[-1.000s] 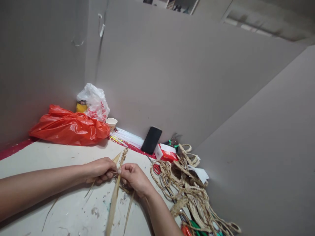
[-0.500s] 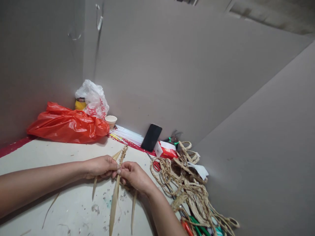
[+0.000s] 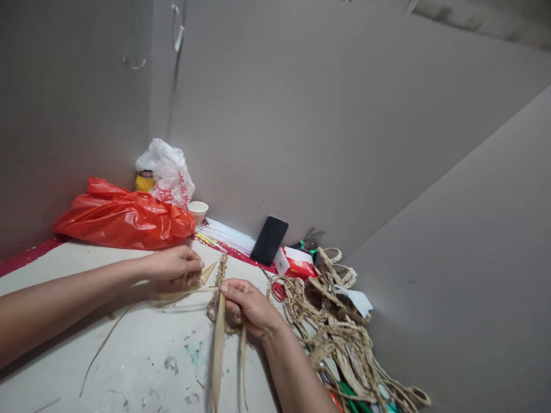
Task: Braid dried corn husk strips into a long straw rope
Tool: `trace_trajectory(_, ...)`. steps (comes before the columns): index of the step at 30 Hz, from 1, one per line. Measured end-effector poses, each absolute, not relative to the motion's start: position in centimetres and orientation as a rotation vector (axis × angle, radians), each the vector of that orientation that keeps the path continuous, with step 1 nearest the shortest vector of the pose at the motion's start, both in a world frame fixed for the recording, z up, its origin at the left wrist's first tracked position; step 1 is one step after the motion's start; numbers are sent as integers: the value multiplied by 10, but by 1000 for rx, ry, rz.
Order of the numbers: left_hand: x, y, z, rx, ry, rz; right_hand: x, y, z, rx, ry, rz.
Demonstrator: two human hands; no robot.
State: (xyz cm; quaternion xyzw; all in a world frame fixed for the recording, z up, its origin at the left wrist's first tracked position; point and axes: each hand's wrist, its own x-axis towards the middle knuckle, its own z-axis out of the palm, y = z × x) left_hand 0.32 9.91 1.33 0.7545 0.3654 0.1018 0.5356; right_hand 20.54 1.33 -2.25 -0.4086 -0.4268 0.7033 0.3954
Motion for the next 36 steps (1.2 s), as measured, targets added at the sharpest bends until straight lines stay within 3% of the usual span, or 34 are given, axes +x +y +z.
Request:
trace_trajectory(7,-6,98,4,2437,1087,160,206,15,-25,-928,-947,1730)
trace_trajectory(19,-15,97,16,2597,1020,-1,206,15,-26,-909,-839,1728)
trace_trajectory(24,-18,104,20,2429,909,252,207,17,-25,-909,-824,1693)
trace_trajectory(30,-36,125,59,2063,982,729,203,15,-25,-940,-895,1730)
trace_trajectory(36,-55,112,93,1687,604,570,191,13,-30,-1109,-1186,1749)
